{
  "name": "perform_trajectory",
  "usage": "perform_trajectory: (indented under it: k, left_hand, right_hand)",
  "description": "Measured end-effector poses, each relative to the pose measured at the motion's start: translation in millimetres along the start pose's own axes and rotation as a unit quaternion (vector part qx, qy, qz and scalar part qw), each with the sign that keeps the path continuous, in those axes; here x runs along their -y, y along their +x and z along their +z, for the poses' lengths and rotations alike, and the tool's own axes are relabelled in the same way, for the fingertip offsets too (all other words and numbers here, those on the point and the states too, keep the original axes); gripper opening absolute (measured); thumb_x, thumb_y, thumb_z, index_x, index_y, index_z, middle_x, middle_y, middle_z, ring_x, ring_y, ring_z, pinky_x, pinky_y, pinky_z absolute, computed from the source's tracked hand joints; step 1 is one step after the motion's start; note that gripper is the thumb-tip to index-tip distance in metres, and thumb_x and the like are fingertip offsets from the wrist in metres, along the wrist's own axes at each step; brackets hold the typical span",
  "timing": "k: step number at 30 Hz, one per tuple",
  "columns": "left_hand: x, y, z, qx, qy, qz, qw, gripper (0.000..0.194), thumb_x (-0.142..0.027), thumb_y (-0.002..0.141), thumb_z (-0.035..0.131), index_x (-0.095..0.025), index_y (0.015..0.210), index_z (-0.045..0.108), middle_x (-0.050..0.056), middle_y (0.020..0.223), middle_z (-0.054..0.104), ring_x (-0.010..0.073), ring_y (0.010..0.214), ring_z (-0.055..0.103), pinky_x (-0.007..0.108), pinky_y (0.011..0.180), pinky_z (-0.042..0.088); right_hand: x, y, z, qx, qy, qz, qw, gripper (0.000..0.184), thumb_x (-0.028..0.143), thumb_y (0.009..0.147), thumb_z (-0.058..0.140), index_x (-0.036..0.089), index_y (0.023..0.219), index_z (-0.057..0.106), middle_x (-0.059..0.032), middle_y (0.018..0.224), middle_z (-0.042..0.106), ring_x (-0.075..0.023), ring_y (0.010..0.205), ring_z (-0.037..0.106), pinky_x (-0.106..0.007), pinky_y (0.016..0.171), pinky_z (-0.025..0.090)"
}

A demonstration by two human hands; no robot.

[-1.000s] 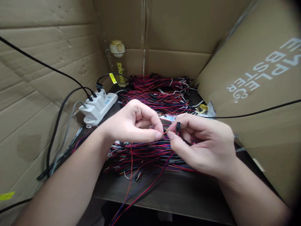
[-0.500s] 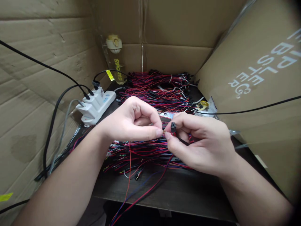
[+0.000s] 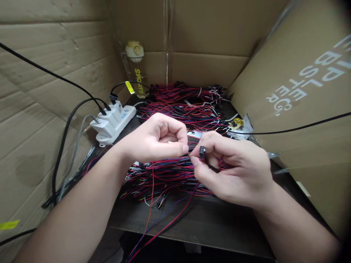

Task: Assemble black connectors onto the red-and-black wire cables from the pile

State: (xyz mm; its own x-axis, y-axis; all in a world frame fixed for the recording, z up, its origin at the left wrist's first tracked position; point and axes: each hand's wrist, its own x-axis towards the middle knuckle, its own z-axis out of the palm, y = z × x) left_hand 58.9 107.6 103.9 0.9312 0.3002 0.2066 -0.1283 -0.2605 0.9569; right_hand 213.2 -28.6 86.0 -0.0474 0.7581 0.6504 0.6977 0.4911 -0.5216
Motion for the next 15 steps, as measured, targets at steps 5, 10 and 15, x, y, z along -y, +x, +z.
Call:
perform_trajectory:
  k: [5, 10, 15]
  left_hand:
    - [0.1, -1.3, -0.6, 0.009, 0.017, -0.01, 1.0, 0.015, -0.01, 0.074, 0.071, -0.013, 0.064, 0.059, -0.007, 0.048, 0.041, 0.0026, 0.042, 0.029, 0.017, 0.039, 0.021]
    - [2.4, -2.8, -1.2, 0.005, 0.04, -0.026, 0.999, 0.014, -0.01, 0.074, 0.069, -0.014, 0.066, 0.058, -0.007, 0.049, 0.039, 0.0036, 0.043, 0.029, 0.018, 0.04, 0.02]
    - [4.7, 0.2, -1.3, 0.016, 0.042, -0.001, 0.999, 0.011, -0.016, 0.081, 0.067, -0.013, 0.07, 0.064, -0.003, 0.056, 0.051, 0.006, 0.049, 0.039, 0.02, 0.046, 0.029]
  right_hand:
    - [-0.6, -1.0, 1.8, 0.001, -0.002, 0.0, 1.0, 0.018, 0.002, 0.075, 0.065, 0.019, 0.075, 0.058, 0.0073, 0.056, 0.04, -0.0099, 0.055, 0.042, -0.028, 0.059, 0.04]
    - [-1.8, -2.1, 3.3, -0.013, -0.009, -0.014, 1.0, 0.018, 0.004, 0.078, 0.065, 0.019, 0.075, 0.056, 0.0065, 0.057, 0.042, -0.0109, 0.057, 0.047, -0.028, 0.061, 0.042]
    - [-3.7, -3.2, 4.7, -0.033, -0.028, -0.02, 0.999, 0.024, 0.004, 0.078, 0.066, 0.02, 0.071, 0.051, 0.0062, 0.058, 0.043, -0.011, 0.057, 0.05, -0.028, 0.064, 0.045]
